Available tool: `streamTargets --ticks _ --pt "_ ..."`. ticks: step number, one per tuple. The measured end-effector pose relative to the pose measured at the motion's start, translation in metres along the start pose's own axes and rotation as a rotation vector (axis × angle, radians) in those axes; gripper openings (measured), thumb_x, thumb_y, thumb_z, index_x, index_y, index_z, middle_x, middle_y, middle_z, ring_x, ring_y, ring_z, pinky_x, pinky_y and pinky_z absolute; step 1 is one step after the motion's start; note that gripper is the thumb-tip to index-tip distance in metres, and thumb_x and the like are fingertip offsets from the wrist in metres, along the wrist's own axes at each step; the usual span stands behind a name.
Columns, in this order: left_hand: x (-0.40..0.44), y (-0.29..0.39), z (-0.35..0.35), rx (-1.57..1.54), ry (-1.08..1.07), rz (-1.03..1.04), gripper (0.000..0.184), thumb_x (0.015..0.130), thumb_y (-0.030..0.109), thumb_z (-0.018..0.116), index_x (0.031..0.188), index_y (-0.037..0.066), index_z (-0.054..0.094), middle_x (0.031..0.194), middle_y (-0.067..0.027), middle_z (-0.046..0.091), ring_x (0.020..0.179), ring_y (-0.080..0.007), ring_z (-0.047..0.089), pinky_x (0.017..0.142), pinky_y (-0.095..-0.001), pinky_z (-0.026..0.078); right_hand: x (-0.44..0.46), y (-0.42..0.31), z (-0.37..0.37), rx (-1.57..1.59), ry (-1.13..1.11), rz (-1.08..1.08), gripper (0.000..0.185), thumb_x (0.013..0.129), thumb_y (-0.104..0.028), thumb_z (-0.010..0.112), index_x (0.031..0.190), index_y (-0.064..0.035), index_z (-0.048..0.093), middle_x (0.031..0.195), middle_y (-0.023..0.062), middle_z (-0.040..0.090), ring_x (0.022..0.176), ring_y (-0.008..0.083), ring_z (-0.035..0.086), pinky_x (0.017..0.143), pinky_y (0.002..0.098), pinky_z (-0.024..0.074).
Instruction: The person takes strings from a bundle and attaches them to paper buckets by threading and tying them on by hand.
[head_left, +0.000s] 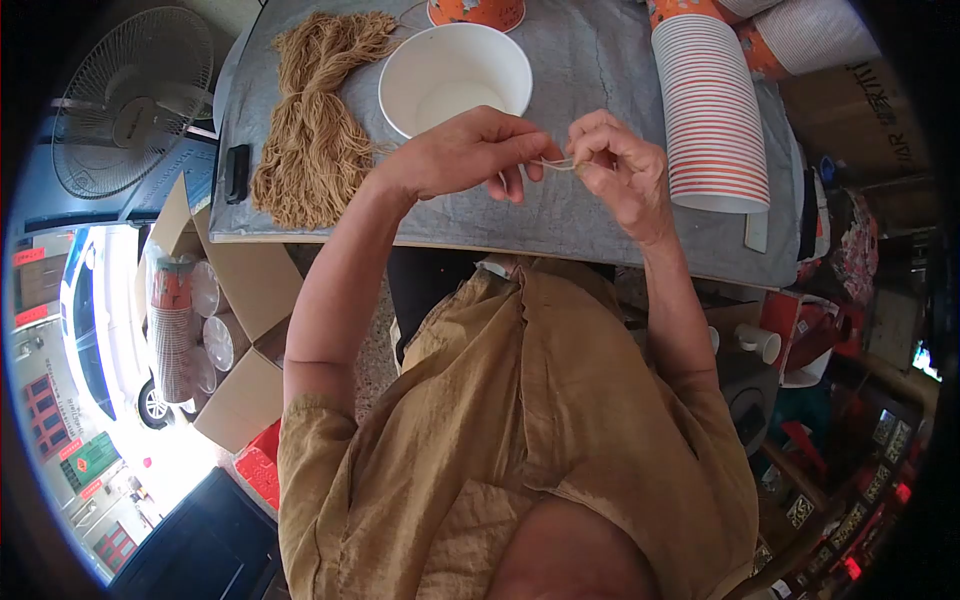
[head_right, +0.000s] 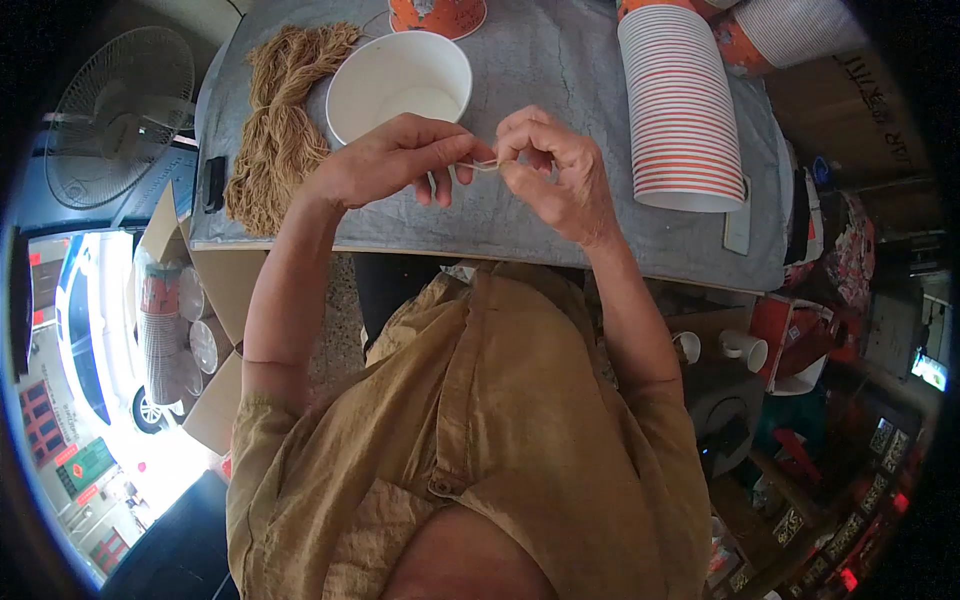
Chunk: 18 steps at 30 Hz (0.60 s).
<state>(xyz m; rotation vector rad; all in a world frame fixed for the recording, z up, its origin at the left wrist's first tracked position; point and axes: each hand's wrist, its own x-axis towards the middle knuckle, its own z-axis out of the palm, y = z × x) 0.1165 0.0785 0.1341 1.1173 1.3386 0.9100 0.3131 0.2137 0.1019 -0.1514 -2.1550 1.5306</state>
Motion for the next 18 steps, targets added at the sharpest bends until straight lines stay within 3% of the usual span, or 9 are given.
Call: streamTargets --ticks 3,9,18 --pt "0.005 -0.002 -0.005 0.024 -0.008 -0.005 0.029 0.103 0.026 0.055 0.109 0.002 0.069 0.084 0.0013 0.064 0.07 -0.0061 0.062 0.061 -0.0212 0.051 0.001 -0.002 0.001 0.011 0.087 -0.002 0.003 0.08 -0.003 0.062 0.081 -0.0042 0.06 0.093 -0.0006 0.061 0.069 0.0046 0.044 0.063 0.0213 0.0378" --pt "0.001 0.0 -0.004 -0.024 -0.011 0.056 0.027 0.104 0.028 0.056 0.103 0.003 0.066 0.08 0.0037 0.06 0.068 -0.003 0.056 0.058 -0.0192 0.044 0.0 0.007 0.007 0.221 0.161 0.063 0.005 0.089 -0.006 0.062 0.086 -0.002 0.063 0.094 -0.0007 0.062 0.072 0.0029 0.046 0.064 0.0207 0.0388" --pt "-0.002 -0.006 0.002 -0.145 0.04 0.053 0.02 0.1 0.025 0.062 0.1 0.005 0.065 0.079 0.0049 0.059 0.068 -0.0031 0.056 0.059 -0.0188 0.043 -0.002 0.009 0.003 0.334 0.087 0.32 0.014 0.094 -0.013 0.061 0.088 -0.0015 0.066 0.08 -0.0035 0.06 0.07 0.0023 0.048 0.061 0.0204 0.0389"
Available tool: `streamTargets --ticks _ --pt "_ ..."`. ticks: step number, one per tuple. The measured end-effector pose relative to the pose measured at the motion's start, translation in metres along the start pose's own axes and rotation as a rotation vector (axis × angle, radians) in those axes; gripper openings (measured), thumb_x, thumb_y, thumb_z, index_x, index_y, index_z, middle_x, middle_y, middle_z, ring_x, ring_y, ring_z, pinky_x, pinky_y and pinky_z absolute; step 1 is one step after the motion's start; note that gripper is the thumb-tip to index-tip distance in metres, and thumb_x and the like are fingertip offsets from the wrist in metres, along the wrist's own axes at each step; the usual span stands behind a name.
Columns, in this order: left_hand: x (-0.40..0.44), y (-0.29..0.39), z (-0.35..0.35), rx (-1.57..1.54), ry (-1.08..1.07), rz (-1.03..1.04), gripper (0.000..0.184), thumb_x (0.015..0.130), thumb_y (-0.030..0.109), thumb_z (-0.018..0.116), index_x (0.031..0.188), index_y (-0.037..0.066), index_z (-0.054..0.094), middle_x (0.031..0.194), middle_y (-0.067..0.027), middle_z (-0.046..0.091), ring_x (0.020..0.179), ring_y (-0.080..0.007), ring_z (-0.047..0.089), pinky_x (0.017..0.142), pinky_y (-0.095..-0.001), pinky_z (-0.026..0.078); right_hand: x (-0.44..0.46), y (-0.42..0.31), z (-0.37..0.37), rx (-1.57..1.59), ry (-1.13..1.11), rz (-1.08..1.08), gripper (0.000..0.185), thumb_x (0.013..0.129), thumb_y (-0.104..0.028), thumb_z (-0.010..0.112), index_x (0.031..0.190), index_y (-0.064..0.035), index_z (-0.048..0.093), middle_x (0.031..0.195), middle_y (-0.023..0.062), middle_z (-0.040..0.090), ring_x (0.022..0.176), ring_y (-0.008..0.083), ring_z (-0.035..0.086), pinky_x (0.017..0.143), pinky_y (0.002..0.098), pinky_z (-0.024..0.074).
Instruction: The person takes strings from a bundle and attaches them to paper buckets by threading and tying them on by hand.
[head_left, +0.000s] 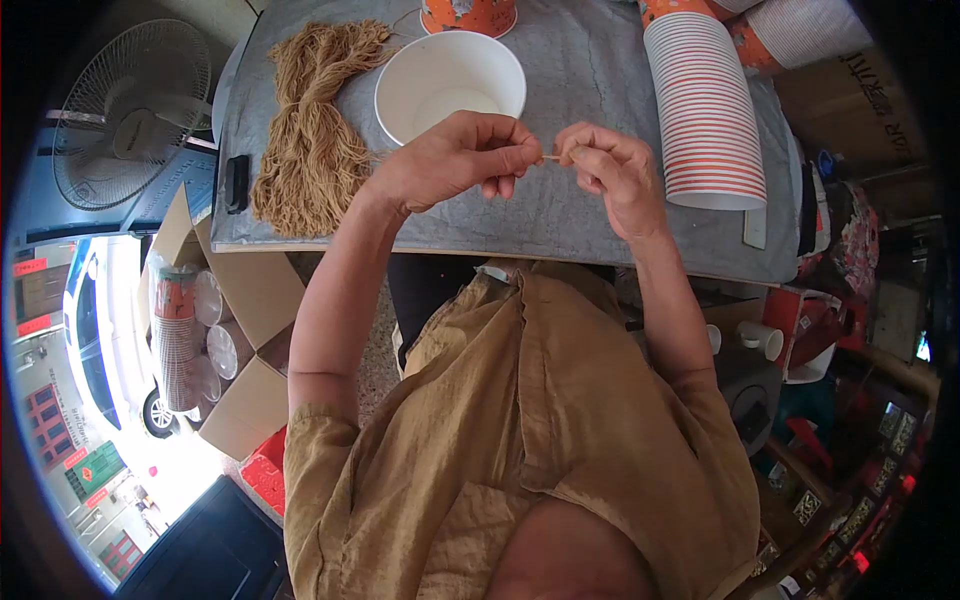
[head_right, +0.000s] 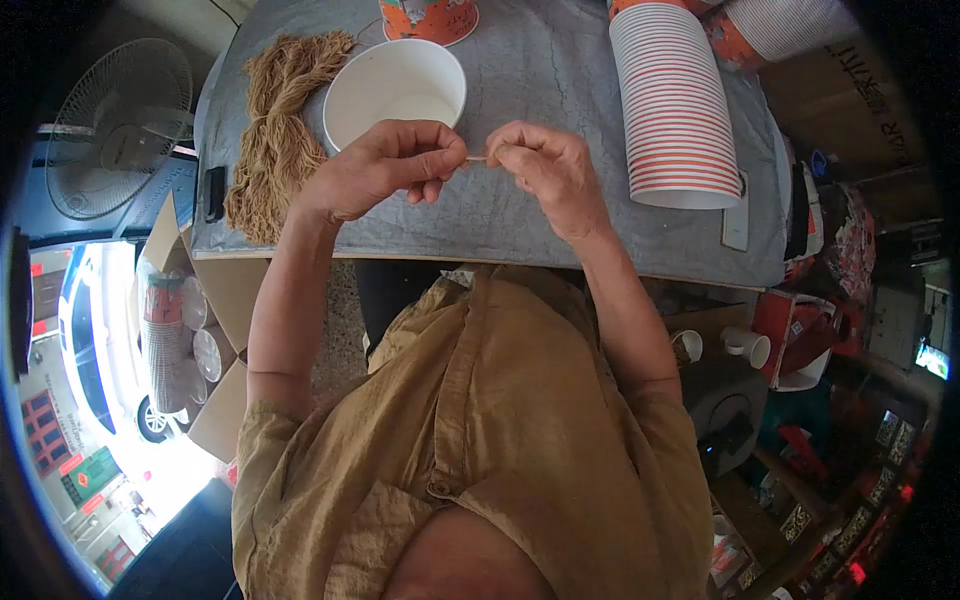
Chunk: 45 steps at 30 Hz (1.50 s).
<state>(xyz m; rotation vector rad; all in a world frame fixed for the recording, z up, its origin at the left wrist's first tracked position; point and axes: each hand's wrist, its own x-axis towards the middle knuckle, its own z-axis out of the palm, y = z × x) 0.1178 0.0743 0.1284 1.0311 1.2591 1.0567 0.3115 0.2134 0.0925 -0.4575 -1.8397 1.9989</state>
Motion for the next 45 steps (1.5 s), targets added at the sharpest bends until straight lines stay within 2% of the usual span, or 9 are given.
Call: streamTargets --ticks 6,12,15,21,27,30,33,42,45 --pt "0.001 0.001 0.004 0.02 0.015 0.0 0.019 0.099 0.024 0.064 0.099 0.005 0.065 0.079 0.0045 0.06 0.069 -0.0035 0.056 0.058 -0.0191 0.043 0.002 0.005 0.007 -0.194 -0.037 -0.111 0.019 0.097 -0.019 0.066 0.09 -0.0013 0.067 0.078 -0.0044 0.058 0.073 0.0008 0.047 0.062 0.0196 0.0383" --pt "0.0 -0.004 0.001 -0.007 0.041 -0.011 0.021 0.098 0.026 0.065 0.099 0.006 0.065 0.079 0.0046 0.06 0.068 -0.0037 0.056 0.059 -0.0195 0.043 -0.002 0.005 0.001 -0.07 -0.027 -0.12 0.016 0.097 -0.017 0.066 0.093 -0.0007 0.067 0.077 -0.0046 0.056 0.065 0.0012 0.044 0.056 0.0195 0.036" --pt "-0.001 -0.006 0.001 -0.025 0.058 -0.022 0.021 0.098 0.027 0.065 0.099 0.006 0.066 0.079 0.0047 0.059 0.068 -0.0037 0.056 0.059 -0.0196 0.043 -0.005 0.002 -0.007 0.107 -0.031 0.051 0.017 0.097 -0.018 0.065 0.095 -0.0009 0.068 0.076 -0.0044 0.055 0.059 0.0024 0.041 0.052 0.02 0.0336" --pt "0.0 -0.006 0.001 -0.044 0.049 0.017 0.022 0.098 0.028 0.065 0.098 0.006 0.067 0.076 0.0053 0.059 0.067 -0.0034 0.055 0.058 -0.0195 0.042 -0.004 -0.005 -0.003 0.014 -0.005 0.068 0.02 0.097 -0.021 0.064 0.096 -0.0009 0.068 0.075 -0.0041 0.055 0.058 0.0029 0.041 0.051 0.0203 0.0335" --pt "-0.001 -0.003 0.003 -0.045 0.041 0.005 0.022 0.098 0.028 0.065 0.097 0.006 0.066 0.076 0.0059 0.058 0.067 -0.0031 0.055 0.058 -0.0191 0.041 -0.002 -0.002 0.0 -0.181 -0.035 -0.036 0.033 0.1 -0.031 0.061 0.095 0.0005 0.069 0.069 -0.0025 0.055 0.059 0.0035 0.044 0.051 0.0215 0.0344" --pt "-0.003 -0.003 0.001 -0.061 0.033 -0.007 0.021 0.098 0.027 0.065 0.096 0.007 0.066 0.076 0.0062 0.058 0.067 -0.0027 0.054 0.058 -0.019 0.041 -0.002 0.001 -0.006 -0.157 -0.051 0.075 0.037 0.101 -0.034 0.059 0.092 0.0008 0.07 0.067 -0.0026 0.054 0.059 0.0036 0.044 0.051 0.0217 0.0347" --pt "-0.003 -0.005 0.001 -0.098 0.033 -0.007 0.02 0.097 0.027 0.066 0.096 0.007 0.066 0.077 0.0063 0.058 0.067 -0.0025 0.054 0.057 -0.019 0.041 -0.002 0.001 -0.002 -0.046 -0.038 0.051 0.039 0.101 -0.035 0.057 0.091 0.0009 0.07 0.067 -0.0026 0.054 0.059 0.0034 0.044 0.051 0.0215 0.0351" --pt "-0.003 -0.006 0.0 -0.071 0.059 0.019 0.022 0.097 0.029 0.066 0.096 0.007 0.067 0.077 0.0059 0.059 0.066 -0.0023 0.054 0.058 -0.0187 0.041 -0.003 -0.002 -0.002 -0.054 -0.089 -0.036 0.019 0.098 -0.018 0.064 0.097 0.0002 0.069 0.075 -0.0048 0.056 0.06 0.0015 0.044 0.051 0.0186 0.0347" --pt "-0.004 -0.005 -0.002 -0.071 0.054 0.008 0.022 0.098 0.028 0.066 0.098 0.006 0.067 0.078 0.0055 0.06 0.067 -0.0026 0.056 0.058 -0.019 0.042 -0.003 -0.003 -0.003 -0.102 -0.089 -0.037 0.018 0.099 -0.016 0.063 0.098 0.0008 0.068 0.079 -0.0025 0.06 0.061 0.0016 0.045 0.052 0.0185 0.0368"
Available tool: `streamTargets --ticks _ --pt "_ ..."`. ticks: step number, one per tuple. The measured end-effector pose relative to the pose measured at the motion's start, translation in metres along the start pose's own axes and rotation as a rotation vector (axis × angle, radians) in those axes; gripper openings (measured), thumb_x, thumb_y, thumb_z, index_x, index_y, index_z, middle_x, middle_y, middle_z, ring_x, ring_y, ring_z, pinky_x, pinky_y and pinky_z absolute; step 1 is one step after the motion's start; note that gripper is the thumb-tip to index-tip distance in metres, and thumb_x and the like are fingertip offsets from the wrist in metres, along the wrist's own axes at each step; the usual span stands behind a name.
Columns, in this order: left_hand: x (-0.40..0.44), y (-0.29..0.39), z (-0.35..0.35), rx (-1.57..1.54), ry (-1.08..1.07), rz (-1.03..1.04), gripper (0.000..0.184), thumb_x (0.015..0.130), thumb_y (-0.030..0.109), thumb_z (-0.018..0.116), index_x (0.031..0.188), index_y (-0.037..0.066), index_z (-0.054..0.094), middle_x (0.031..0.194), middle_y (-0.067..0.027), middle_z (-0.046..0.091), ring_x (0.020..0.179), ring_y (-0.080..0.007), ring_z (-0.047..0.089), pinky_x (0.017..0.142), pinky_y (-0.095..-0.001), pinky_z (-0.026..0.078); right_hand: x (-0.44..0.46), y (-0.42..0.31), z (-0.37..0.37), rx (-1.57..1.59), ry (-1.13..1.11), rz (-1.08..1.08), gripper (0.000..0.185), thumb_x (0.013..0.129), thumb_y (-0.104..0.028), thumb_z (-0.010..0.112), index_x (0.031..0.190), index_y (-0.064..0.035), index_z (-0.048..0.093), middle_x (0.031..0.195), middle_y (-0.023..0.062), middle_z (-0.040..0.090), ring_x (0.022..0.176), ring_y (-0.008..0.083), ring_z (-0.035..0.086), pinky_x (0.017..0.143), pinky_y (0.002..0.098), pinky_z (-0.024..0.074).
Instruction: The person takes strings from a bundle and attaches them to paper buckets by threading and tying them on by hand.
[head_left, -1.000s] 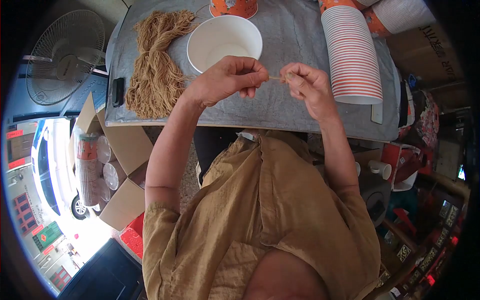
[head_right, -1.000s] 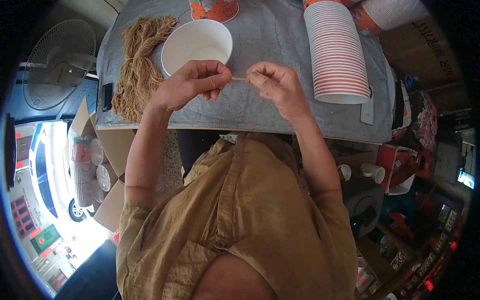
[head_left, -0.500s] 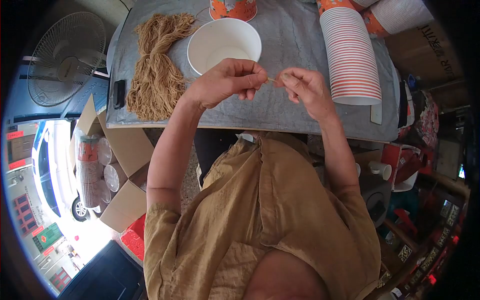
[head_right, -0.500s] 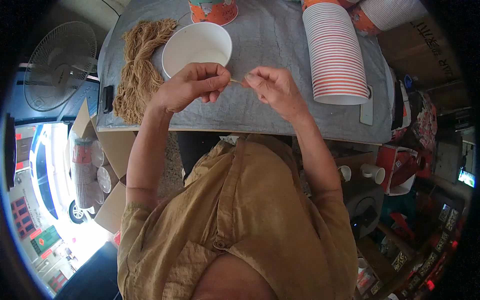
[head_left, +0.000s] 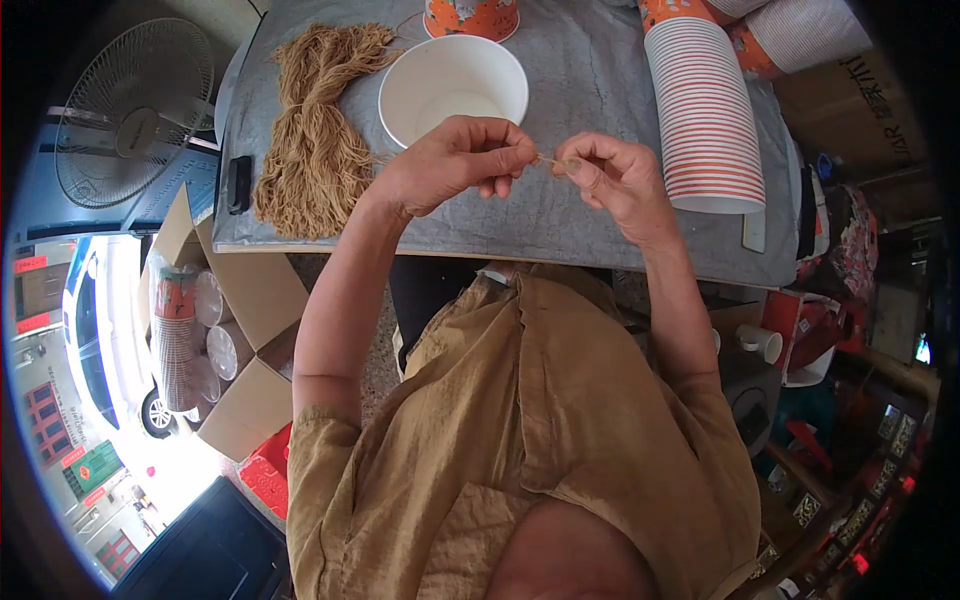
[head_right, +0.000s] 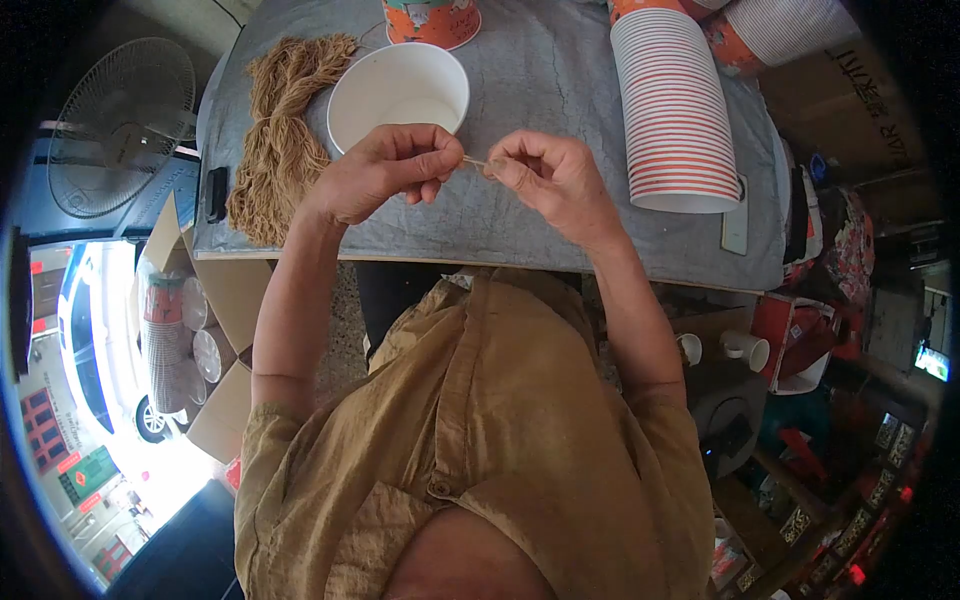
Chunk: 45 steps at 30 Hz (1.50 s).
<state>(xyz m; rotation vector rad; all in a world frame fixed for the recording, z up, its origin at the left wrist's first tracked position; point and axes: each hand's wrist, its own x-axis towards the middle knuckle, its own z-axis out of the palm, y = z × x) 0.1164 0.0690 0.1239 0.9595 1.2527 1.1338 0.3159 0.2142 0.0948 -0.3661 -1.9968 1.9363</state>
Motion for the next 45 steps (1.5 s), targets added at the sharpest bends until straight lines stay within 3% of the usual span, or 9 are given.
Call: streamTargets --ticks 9,18,21,25,28,30,33,39,45 --pt "-0.002 -0.002 -0.003 0.061 0.027 0.029 0.02 0.099 0.021 0.064 0.107 0.003 0.066 0.088 0.0013 0.066 0.073 -0.0056 0.061 0.065 -0.0202 0.049 0.009 -0.009 0.013 -0.075 0.101 -0.061 0.017 0.102 -0.016 0.056 0.096 -0.0009 0.061 0.083 0.0036 0.067 0.062 0.0032 0.047 0.054 0.0186 0.0404" --pt "-0.007 -0.006 0.008 0.257 0.15 0.162 0.018 0.099 0.017 0.064 0.108 0.001 0.067 0.087 -0.0002 0.068 0.077 -0.0054 0.064 0.065 -0.0218 0.051 0.016 -0.011 0.019 0.148 0.129 0.063 0.018 0.101 -0.017 0.058 0.094 -0.0013 0.062 0.076 -0.0014 0.062 0.065 0.0042 0.051 0.058 0.0207 0.0412" --pt "-0.012 -0.007 0.013 0.302 0.21 0.177 0.017 0.099 0.015 0.063 0.108 0.0 0.067 0.087 -0.0007 0.068 0.075 -0.006 0.065 0.064 -0.0223 0.051 0.018 -0.011 0.024 -0.147 0.233 -0.044 0.017 0.099 -0.016 0.061 0.093 -0.0009 0.064 0.083 -0.0007 0.062 0.068 0.0074 0.053 0.062 0.0239 0.0442" --pt "-0.017 -0.007 0.013 0.305 0.257 0.165 0.016 0.099 0.014 0.062 0.107 0.0 0.066 0.086 -0.0011 0.068 0.073 -0.0063 0.064 0.062 -0.0226 0.051 0.024 0.001 0.022 -0.475 0.23 -0.457 0.017 0.098 -0.017 0.062 0.094 -0.0008 0.064 0.102 0.0044 0.064 0.08 0.01 0.058 0.074 0.0267 0.0475" --pt "-0.017 -0.003 0.014 0.317 0.255 0.148 0.016 0.099 0.014 0.062 0.107 0.0 0.066 0.086 -0.0012 0.068 0.072 -0.0062 0.064 0.061 -0.0227 0.051 0.023 0.002 0.023 -0.406 0.166 -0.412 0.02 0.101 -0.02 0.058 0.096 -0.0009 0.062 0.114 0.0091 0.065 0.089 0.0113 0.06 0.082 0.0276 0.0486" --pt "-0.016 0.0 0.015 0.323 0.245 0.142 0.017 0.099 0.014 0.063 0.107 0.0 0.066 0.086 -0.0011 0.067 0.071 -0.006 0.063 0.061 -0.0225 0.05 0.018 0.002 0.029 -0.166 0.128 -0.232 0.019 0.1 -0.019 0.058 0.099 -0.001 0.062 0.104 0.0035 0.068 0.087 0.0113 0.063 0.079 0.0273 0.0506" --pt "-0.013 -0.004 0.014 0.321 0.222 0.196 0.017 0.099 0.015 0.063 0.106 0.0 0.067 0.085 -0.0003 0.067 0.069 -0.0056 0.061 0.06 -0.0222 0.05 0.018 -0.004 0.036 -0.101 0.183 -0.193 0.022 0.103 -0.022 0.055 0.099 -0.0007 0.059 0.094 0.0038 0.066 0.08 0.0113 0.06 0.074 0.0276 0.0505" --pt "-0.013 -0.008 0.014 0.334 0.279 0.2 0.016 0.097 0.015 0.066 0.106 0.002 0.07 0.085 0.0006 0.067 0.07 -0.0056 0.06 0.061 -0.0219 0.05 0.013 -0.004 0.037 0.261 0.219 0.036 0.018 0.104 -0.019 0.053 0.1 -0.0018 0.059 0.075 -0.0011 0.054 0.057 0.0021 0.041 0.047 0.0191 0.0334" --pt "-0.011 -0.021 0.023 0.306 0.376 0.308 0.014 0.094 0.01 0.069 0.105 0.001 0.071 0.088 -0.0009 0.07 0.075 -0.0071 0.063 0.067 -0.0226 0.053 0.016 0.003 0.037 0.664 0.174 0.212 0.014 0.099 -0.018 0.062 0.095 -0.0043 0.064 0.064 -0.0043 0.047 0.047 0.0016 0.034 0.041 0.019 0.0245"
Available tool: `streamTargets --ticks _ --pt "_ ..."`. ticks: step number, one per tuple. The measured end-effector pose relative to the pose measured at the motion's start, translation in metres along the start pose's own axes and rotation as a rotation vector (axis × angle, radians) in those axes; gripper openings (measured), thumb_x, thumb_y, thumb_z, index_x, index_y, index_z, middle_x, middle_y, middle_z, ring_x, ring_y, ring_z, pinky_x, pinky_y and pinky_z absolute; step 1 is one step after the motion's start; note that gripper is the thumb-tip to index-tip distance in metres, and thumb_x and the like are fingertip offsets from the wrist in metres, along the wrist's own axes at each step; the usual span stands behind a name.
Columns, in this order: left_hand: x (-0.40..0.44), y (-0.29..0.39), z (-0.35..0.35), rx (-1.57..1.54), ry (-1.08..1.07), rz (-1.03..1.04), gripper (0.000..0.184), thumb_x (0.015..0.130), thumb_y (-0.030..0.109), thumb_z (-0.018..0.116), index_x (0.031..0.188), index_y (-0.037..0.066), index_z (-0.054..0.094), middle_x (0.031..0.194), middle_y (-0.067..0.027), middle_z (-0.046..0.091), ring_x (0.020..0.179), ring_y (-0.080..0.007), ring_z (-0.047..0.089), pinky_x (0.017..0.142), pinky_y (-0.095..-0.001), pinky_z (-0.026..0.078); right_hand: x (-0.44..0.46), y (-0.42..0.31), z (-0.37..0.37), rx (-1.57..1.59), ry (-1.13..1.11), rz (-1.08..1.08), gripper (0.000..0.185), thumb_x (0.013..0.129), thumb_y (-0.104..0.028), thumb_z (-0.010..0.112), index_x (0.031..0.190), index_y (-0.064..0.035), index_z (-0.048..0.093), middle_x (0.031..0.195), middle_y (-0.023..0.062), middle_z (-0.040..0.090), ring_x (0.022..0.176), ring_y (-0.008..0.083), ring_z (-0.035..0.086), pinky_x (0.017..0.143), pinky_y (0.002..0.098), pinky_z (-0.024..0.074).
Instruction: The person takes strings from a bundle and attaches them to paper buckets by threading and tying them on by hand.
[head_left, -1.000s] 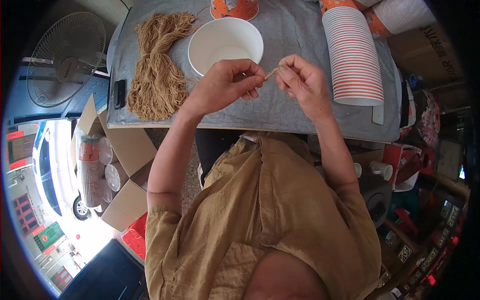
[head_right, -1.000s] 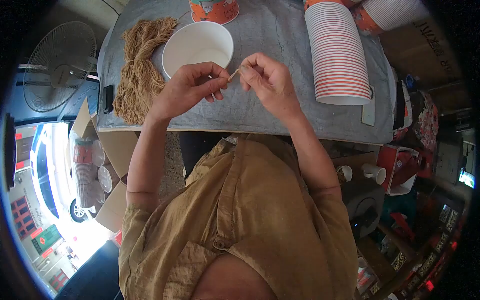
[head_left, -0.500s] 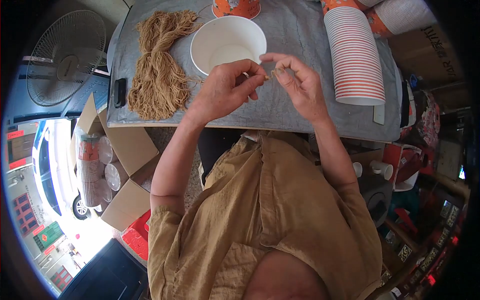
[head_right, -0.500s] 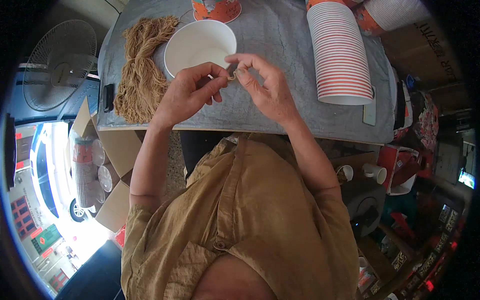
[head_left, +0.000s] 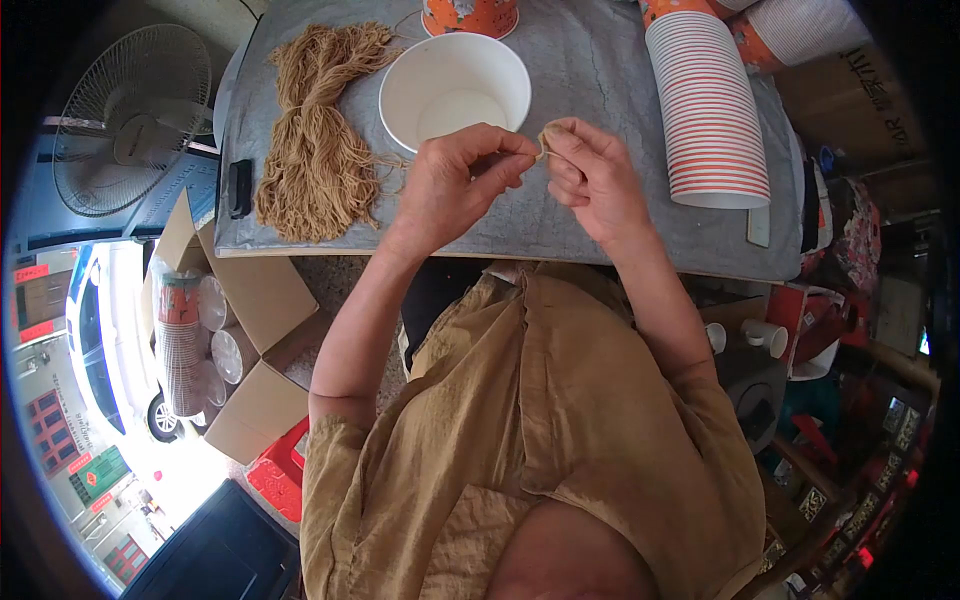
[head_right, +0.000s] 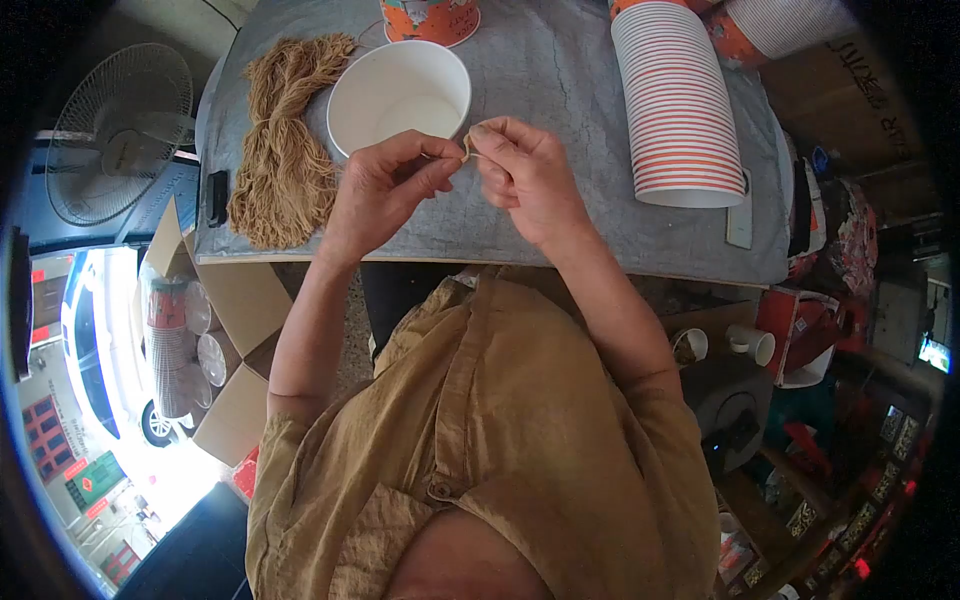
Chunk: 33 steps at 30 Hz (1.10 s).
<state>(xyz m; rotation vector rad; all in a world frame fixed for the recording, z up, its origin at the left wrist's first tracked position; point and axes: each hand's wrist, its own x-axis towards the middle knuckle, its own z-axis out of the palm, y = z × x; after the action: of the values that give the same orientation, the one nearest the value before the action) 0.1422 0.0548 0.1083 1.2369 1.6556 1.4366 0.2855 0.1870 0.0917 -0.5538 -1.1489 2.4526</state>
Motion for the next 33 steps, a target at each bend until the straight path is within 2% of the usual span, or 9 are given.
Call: streamTargets --ticks 3,7,15,21,27,33 --pt "-0.002 -0.008 0.006 0.017 0.083 0.102 0.014 0.089 0.004 0.072 0.103 0.001 0.073 0.089 -0.0058 0.074 0.077 -0.0118 0.071 0.069 -0.0263 0.057 0.002 0.004 -0.002 0.077 0.014 0.087 0.012 0.098 -0.017 0.063 0.095 -0.0055 0.065 0.062 -0.0049 0.046 0.046 0.0017 0.033 0.041 0.0188 0.0242" --pt "-0.005 -0.009 0.013 -0.008 0.171 0.138 0.018 0.087 0.003 0.074 0.104 0.001 0.07 0.09 -0.0063 0.075 0.081 -0.0128 0.072 0.072 -0.0275 0.058 0.001 0.006 0.0 0.088 -0.014 0.099 0.012 0.098 -0.017 0.063 0.094 -0.0054 0.065 0.061 -0.0048 0.047 0.046 0.0012 0.033 0.04 0.0189 0.0241" --pt "-0.006 -0.004 0.014 0.112 0.232 0.186 0.023 0.083 0.001 0.076 0.104 0.002 0.066 0.087 -0.008 0.074 0.081 -0.0147 0.073 0.07 -0.0281 0.059 0.001 0.006 0.007 -0.122 0.058 0.031 0.013 0.096 -0.016 0.065 0.091 -0.0041 0.064 0.062 -0.0043 0.049 0.047 0.0018 0.036 0.041 0.02 0.0252" --pt "-0.009 -0.003 0.015 0.24 0.262 0.258 0.015 0.082 -0.001 0.075 0.095 0.001 0.068 0.087 -0.0083 0.074 0.078 -0.0149 0.073 0.069 -0.0286 0.059 -0.002 0.003 0.01 -0.259 0.082 -0.033 0.012 0.094 -0.014 0.067 0.088 -0.0038 0.063 0.063 -0.0044 0.05 0.05 0.0018 0.038 0.042 0.0198 0.0252" --pt "-0.008 -0.006 0.011 0.184 0.23 0.188 0.011 0.084 0.001 0.074 0.093 0.001 0.068 0.084 -0.0069 0.072 0.078 -0.0149 0.072 0.069 -0.0288 0.058 -0.001 0.002 0.004 -0.269 0.07 0.001 0.013 0.094 -0.015 0.067 0.089 -0.0027 0.063 0.064 -0.0039 0.051 0.05 0.002 0.037 0.042 0.0201 0.0243" --pt "-0.005 -0.016 0.007 -0.114 0.116 -0.019 0.011 0.092 0.006 0.07 0.098 -0.001 0.065 0.087 -0.0064 0.072 0.083 -0.013 0.071 0.072 -0.0277 0.057 -0.001 0.003 0.003 -0.232 0.043 0.066 0.015 0.096 -0.016 0.064 0.092 -0.0017 0.064 0.064 -0.0039 0.05 0.049 0.0017 0.036 0.041 0.0202 0.024"
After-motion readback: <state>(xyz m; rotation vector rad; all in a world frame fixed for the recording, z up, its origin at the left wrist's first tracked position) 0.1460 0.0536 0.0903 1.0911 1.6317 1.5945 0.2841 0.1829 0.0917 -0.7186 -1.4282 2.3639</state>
